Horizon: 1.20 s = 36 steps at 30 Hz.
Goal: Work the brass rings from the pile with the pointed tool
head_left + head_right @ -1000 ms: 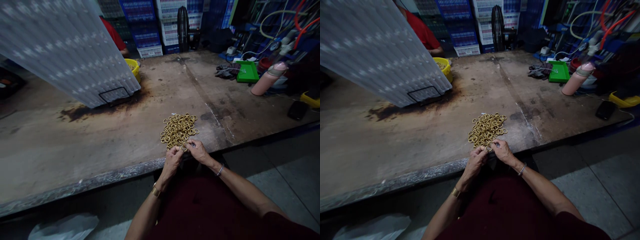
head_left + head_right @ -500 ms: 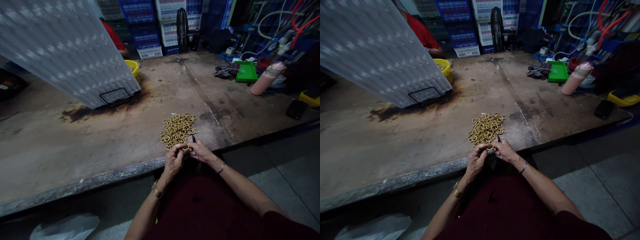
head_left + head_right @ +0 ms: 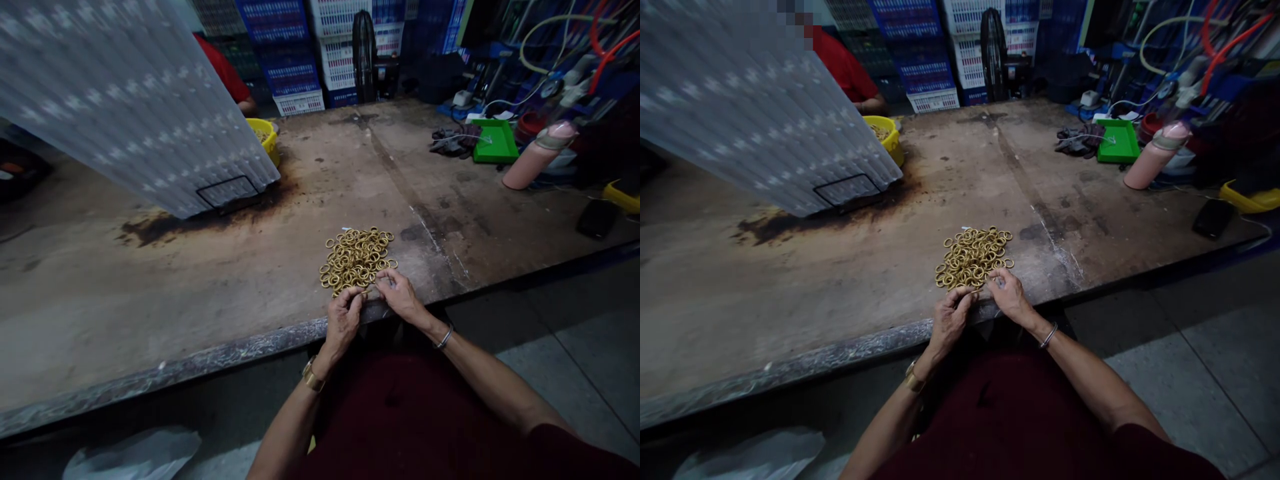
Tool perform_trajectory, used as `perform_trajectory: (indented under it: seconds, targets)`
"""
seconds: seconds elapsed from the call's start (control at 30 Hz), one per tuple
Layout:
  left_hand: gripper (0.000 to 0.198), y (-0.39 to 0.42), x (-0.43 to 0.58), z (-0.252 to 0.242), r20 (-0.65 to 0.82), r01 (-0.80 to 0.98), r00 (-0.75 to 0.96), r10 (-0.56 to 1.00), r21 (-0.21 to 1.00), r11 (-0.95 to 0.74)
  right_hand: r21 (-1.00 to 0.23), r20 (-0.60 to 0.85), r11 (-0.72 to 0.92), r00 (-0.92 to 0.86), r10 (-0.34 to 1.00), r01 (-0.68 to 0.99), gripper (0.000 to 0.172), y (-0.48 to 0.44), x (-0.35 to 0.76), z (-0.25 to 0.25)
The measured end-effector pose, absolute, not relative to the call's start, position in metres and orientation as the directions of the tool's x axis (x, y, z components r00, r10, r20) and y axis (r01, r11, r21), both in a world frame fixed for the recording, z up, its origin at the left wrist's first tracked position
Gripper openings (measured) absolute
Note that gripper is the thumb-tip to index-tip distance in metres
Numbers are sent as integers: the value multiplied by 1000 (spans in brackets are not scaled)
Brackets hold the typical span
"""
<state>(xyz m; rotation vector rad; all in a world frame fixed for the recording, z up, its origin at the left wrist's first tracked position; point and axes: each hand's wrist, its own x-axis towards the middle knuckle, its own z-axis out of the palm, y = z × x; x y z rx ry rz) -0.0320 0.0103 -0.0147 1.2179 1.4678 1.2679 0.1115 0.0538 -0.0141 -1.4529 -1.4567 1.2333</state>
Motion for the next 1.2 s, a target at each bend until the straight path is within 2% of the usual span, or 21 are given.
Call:
perform_trajectory:
  seconds: [0.2,0.37,0.63,1.03,1.2]
  targets:
    - [18,13,-29,-13,-55,12,-137,989,998,57,-930,20,123,-285,958,347,23,46,105,-19]
    - [21,13,-27,-11,-192,-99,-72,979,978,185,-961,-52,37,-313,948,273,26,50,104,-26]
    - [21,14,-25,-9,-189,-79,-52,981,980,184,-973,-105,-34,-310,945,226,29,53,106,-22]
    - [36,12,-27,-10,-275,-101,29,961,956,277,-973,-138,-66,-327,935,221,27,54,107,-24]
    - [37,10,-27,-12,-292,-172,65,954,938,299,-973,-155,-83,-344,926,214,28,53,108,-21]
